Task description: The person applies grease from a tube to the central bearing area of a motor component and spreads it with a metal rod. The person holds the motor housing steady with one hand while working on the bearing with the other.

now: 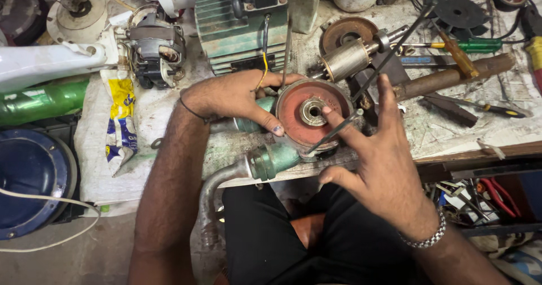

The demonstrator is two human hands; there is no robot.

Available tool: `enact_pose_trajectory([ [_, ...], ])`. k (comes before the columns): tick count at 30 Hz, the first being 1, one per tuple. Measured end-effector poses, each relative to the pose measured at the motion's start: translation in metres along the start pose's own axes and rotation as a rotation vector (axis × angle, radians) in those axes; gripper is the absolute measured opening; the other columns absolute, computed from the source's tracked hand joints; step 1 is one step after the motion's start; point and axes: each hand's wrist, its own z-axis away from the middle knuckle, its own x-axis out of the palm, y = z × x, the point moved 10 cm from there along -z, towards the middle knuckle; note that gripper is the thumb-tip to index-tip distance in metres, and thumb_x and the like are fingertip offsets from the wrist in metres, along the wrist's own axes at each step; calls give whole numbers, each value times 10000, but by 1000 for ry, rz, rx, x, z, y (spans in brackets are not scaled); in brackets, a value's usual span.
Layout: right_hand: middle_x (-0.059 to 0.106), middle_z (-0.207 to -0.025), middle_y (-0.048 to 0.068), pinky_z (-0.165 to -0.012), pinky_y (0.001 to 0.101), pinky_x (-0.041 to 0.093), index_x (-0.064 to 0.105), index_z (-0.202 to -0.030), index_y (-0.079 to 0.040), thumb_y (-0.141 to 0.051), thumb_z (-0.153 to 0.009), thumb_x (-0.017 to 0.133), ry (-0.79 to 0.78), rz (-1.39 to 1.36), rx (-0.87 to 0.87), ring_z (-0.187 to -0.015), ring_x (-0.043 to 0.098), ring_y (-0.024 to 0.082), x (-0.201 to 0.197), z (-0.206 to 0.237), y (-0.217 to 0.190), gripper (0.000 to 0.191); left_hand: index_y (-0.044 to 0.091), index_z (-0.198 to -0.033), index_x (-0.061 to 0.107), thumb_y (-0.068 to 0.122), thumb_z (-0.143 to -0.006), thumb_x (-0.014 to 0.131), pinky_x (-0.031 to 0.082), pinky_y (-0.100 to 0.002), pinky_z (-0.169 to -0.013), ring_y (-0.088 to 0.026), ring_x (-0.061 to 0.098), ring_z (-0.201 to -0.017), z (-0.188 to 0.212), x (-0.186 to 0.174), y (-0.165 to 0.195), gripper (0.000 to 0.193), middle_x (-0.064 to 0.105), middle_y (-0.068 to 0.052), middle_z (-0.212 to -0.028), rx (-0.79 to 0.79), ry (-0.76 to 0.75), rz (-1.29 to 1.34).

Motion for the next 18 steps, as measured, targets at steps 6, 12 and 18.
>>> enact_pose_trajectory([
  [6,35,-1668,381,-1176,651,314,575,-1449,-321,-841,-744,534,-66,-97,-45,-1538,187,590,4,9,-6,878,93,-1531,474,295,-692,913,500,-317,-1044,-164,656,-1200,-1,0,-2,967,732,-66,-1304,2,-7,26],
  [12,36,-1669,402,-1219,650,269,528,-1544,-220,-834,-826,454,-47,-170,-9,-1560,141,594,8,3,3,948,109,-1532,483,320,-665,910,510,-314,-1027,-165,668,-1172,-1,1,-9,989,747,-62,-1273,-68,-6,13],
  [18,80,-1709,363,-1245,607,275,620,-1422,-188,-778,-790,540,-31,-200,-97,-1585,209,549,-13,15,-7,869,70,-1512,499,331,-694,921,473,-320,-1086,-167,644,-1238,-1,0,-2,956,724,-69,-1331,19,-8,3],
])
